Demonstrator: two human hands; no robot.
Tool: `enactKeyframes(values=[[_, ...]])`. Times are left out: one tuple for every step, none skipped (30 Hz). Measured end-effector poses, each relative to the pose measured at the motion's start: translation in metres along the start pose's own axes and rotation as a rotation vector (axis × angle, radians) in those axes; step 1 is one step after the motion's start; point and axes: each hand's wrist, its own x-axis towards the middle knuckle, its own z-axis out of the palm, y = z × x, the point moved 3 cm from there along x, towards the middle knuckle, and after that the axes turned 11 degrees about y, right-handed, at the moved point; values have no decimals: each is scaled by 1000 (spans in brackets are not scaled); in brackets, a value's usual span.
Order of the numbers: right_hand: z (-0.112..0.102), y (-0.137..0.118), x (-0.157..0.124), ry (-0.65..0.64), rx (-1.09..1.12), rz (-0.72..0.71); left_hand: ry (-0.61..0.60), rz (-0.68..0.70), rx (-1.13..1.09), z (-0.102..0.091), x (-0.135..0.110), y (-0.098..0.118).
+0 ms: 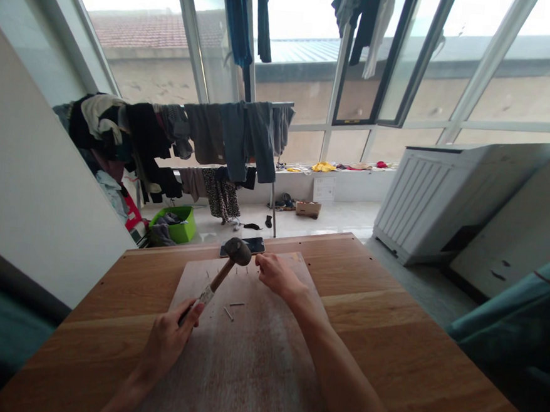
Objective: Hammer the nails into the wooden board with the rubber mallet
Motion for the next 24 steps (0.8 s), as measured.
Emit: enactKeyframes(values=[[-1, -1, 0, -2, -3, -6, -3, -3, 1, 0, 0, 0], [-2, -2, 0, -5, -5, -9, -5, -7, 2, 0, 0, 0], [-3, -3, 0, -6, -4, -10, -7, -10, 2, 0, 0, 0], [-3, -4, 0, -5, 0, -8, -7, -14, 4, 0, 1, 1], [-2, -4, 0, -1, 8, -7, -8, -16, 4, 0, 1, 1], [-1, -4, 0, 4, 22, -5, -8, -17, 4, 0, 1, 1], [0, -4, 0, 11, 42, -4, -6, -18, 4, 0, 1, 1], [1, -3, 0, 20, 65, -1, -4, -18, 3, 0, 1, 1], [3, -2, 0, 29, 92, 4, -3, -18, 1, 0, 1, 1], [4, -1, 0, 38, 120, 11, -2, -20, 0, 0, 1, 1], [6, 1, 0, 48, 148, 22, 0, -22, -1, 1, 1, 1], [8, 4, 0, 57, 175, 35, 1, -24, -1, 1, 1, 0], [11, 7, -1, 65, 203, 48, -1, -26, -2, 1, 0, -1], [13, 9, -1, 74, 231, 61, -1, -27, -2, 2, 0, -1], [16, 13, -1, 83, 259, 73, -4, -27, -4, 2, 0, -2], [18, 16, -1, 93, 286, 85, -6, -28, -5, 2, 0, -3], [20, 19, -1, 104, 311, 97, -10, -28, -5, 2, 0, -3], [22, 21, -1, 114, 332, 109, -12, -28, -6, 2, 0, -3], [24, 24, -1, 124, 350, 120, -13, -27, -6, 1, 0, -3], [24, 25, -1, 131, 364, 129, -14, -25, -7, 1, 0, -3], [25, 27, -1, 136, 376, 136, -18, -22, -8, 0, 0, -2], [25, 27, 0, 139, 385, 141, -23, -21, -11, 0, 0, -1], [25, 27, 0, 142, 393, 145, -32, -21, -16, 0, 1, 0], [24, 27, 0, 145, 399, 149, -40, -26, -20, 0, 1, 2]])
